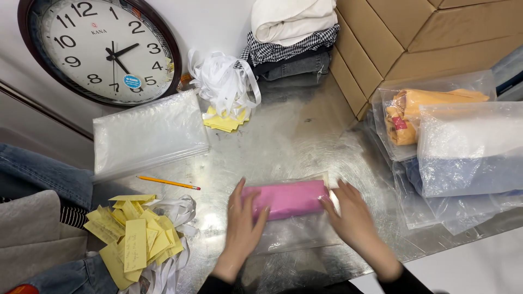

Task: The person places folded clothes into clear plastic bags on a metal table. They handle white, pink, and checkered garments, placing each into a bag and sealing it. The person then stacks the sealed packages on the right side of the table.

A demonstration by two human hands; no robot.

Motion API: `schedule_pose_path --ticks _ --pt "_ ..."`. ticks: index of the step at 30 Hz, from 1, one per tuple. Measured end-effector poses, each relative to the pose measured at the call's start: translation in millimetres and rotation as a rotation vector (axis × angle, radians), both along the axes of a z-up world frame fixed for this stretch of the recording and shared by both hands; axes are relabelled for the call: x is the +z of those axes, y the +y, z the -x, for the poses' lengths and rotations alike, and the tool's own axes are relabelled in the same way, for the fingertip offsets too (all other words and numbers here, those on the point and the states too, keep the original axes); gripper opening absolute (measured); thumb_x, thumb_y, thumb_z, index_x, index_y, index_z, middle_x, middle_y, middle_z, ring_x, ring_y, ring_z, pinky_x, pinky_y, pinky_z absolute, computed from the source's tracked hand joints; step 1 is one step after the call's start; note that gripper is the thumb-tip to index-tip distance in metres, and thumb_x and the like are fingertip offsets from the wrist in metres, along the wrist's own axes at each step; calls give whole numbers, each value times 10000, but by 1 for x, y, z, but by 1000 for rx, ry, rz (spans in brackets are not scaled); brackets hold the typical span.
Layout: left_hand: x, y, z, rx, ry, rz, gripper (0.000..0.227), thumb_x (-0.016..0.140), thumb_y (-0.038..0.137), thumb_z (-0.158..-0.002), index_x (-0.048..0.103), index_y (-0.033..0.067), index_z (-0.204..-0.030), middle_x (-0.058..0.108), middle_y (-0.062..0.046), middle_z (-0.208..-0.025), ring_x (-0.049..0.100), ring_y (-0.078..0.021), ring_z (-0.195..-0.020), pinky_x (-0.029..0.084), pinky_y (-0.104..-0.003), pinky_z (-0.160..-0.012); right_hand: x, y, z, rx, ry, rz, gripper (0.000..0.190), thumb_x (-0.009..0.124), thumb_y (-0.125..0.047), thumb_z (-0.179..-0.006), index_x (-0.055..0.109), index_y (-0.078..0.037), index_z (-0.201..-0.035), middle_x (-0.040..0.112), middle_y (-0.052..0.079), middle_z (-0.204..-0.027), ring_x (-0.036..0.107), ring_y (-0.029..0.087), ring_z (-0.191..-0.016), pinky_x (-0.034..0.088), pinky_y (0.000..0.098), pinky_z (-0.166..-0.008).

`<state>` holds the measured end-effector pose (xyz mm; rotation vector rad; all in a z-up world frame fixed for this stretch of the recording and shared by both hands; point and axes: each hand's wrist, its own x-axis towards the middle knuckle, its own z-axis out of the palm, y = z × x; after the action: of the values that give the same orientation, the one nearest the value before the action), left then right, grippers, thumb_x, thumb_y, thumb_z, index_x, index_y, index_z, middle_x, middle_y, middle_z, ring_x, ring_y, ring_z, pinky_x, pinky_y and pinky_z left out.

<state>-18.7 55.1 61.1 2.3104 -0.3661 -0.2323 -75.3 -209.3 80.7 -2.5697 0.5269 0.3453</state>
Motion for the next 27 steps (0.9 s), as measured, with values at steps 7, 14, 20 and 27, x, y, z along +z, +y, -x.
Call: schedule_pose_path --ticks 7,14,20,27 --pt "-94 -49 5 -39 -754 -537 763 244 699 -1067 260 228 -1667 167 -128 -1748 124 -324 -1613 -4 -604 -1300 -85 54 -25 123 -296 301 685 257 -640 -1045 315 -300 -1637 171 167 -1720 35 419 -1593 17 679 -1225" --pt "-99 -26 7 -190 -709 -292 730 469 622 -1023 379 235 -1636 327 -104 -1716 283 -315 -1590 174 -564 -1277 -144 35 4 217 -745 466 650 397 -558 -1029 378 -289 -1620 309 101 -1727 209 369 -1627 117 666 -1297" --pt "-105 -28 7 -162 -740 -311 725 457 645 -1008 412 252 -1616 336 -98 -1708 277 -302 -1591 139 -563 -1293 -150 34 3 203 -701 472 648 389 -540 -1030 385 -252 -1611 302 132 -1720 209 371 -1623 135 678 -1283" --pt "-140 3 16 513 -2 111 846 605 483 -921 274 103 -1601 199 -253 -1620 221 -425 -1495 291 -573 -1206 -114 17 9 -388 -331 -278 901 459 -560 -939 130 -154 -1672 245 211 -1651 284 370 -1496 277 527 -1229"
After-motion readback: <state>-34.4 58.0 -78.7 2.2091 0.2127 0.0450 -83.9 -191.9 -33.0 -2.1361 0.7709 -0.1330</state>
